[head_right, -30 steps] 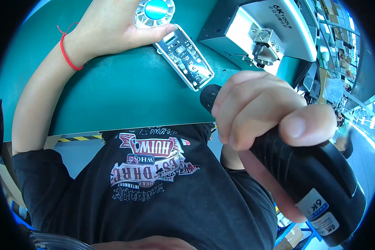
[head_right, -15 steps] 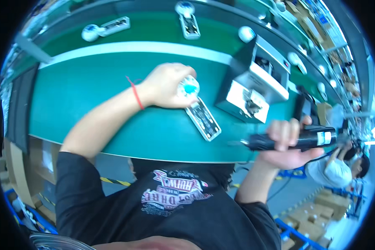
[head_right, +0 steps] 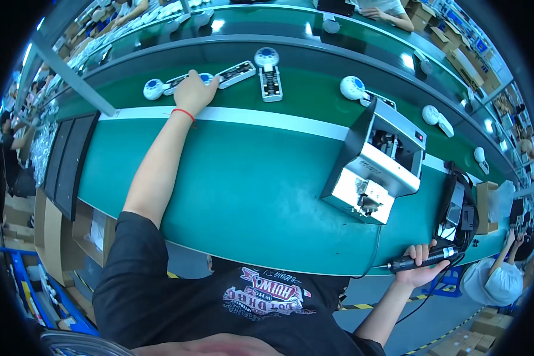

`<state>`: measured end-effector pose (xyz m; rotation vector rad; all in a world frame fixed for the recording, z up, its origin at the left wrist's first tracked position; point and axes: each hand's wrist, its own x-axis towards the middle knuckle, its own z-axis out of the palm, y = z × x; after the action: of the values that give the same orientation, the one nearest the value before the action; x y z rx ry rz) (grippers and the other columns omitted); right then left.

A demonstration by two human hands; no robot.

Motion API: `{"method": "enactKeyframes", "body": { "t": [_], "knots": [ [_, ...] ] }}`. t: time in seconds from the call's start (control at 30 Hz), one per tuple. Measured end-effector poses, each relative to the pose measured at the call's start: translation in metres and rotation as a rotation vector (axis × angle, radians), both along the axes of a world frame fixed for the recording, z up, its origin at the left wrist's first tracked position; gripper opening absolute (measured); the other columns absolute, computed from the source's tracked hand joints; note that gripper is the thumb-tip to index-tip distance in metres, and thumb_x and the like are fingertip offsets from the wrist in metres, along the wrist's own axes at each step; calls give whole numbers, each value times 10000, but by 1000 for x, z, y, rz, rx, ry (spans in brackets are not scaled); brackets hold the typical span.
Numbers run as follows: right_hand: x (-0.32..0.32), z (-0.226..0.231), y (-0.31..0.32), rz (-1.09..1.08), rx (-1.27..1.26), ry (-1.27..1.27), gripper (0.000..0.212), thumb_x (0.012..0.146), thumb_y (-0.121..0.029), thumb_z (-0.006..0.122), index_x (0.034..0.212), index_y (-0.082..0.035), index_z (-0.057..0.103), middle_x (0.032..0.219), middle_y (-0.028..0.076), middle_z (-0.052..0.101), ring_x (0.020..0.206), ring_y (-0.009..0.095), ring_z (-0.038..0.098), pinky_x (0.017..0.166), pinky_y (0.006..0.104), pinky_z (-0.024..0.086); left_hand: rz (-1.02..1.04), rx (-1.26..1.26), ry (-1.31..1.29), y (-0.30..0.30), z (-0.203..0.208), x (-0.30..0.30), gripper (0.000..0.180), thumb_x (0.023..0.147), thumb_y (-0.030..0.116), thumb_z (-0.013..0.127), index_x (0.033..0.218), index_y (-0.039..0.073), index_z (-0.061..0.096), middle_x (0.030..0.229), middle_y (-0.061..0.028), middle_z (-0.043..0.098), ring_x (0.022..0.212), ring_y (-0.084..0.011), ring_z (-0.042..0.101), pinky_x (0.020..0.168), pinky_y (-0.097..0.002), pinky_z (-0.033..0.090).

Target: Use an electric screwdriver to assemble components on an electronics production line.

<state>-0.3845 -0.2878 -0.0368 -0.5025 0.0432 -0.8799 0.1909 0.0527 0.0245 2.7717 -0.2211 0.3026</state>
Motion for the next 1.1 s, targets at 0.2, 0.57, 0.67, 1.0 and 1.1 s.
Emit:
{"method": "enactKeyframes", "body": {
  "t": [0.2, 0.57, 0.67, 1.0, 1.1],
  "knots": [
    [-2, 11, 8, -37, 27, 25, 672, 1025, -628, 428, 1247, -5, 546, 707, -2, 429, 576, 108, 427, 613, 286, 382, -274, 81, -538, -56, -5, 16, 629, 880, 525, 645, 1177, -30, 630, 1135, -243, 679, 977, -393, 683, 877, -424, 542],
    [22, 30, 35, -286, 194, 139, 709, 1033, -605, 434, 1400, 1, 469, 801, 27, 472, 693, 139, 484, 718, 362, 443, -498, -91, -249, -98, 2, 24, 549, 817, 272, 757, 1273, 4, 612, 1099, -243, 656, 966, -397, 660, 896, -429, 530],
    [27, 50, 44, -454, 193, 331, 721, 1032, -598, 445, 1451, -12, 427, 829, 38, 530, 713, 144, 536, 721, 380, 451, -602, -208, -216, -78, 24, -47, 569, 784, 267, 804, 1257, 9, 624, 1063, -207, 650, 947, -365, 651, 877, -413, 529],
    [119, 131, 105, -56, -826, -3, 858, 939, -777, 434, 1395, -52, 475, 838, 56, 624, 647, 155, 590, 666, 334, 444, -878, -391, 146, -69, -23, -220, 593, 718, 327, 872, 1162, 8, 642, 977, -157, 638, 823, -291, 636, 799, -374, 536],
    [148, 121, 106, -273, -949, 0, 882, 931, -804, 396, 1376, -47, 483, 831, 64, 649, 630, 169, 601, 642, 345, 459, -866, -442, 224, -73, -34, -223, 590, 719, 344, 872, 1145, 9, 639, 968, -156, 636, 810, -291, 641, 782, -370, 539]
  ]
}}
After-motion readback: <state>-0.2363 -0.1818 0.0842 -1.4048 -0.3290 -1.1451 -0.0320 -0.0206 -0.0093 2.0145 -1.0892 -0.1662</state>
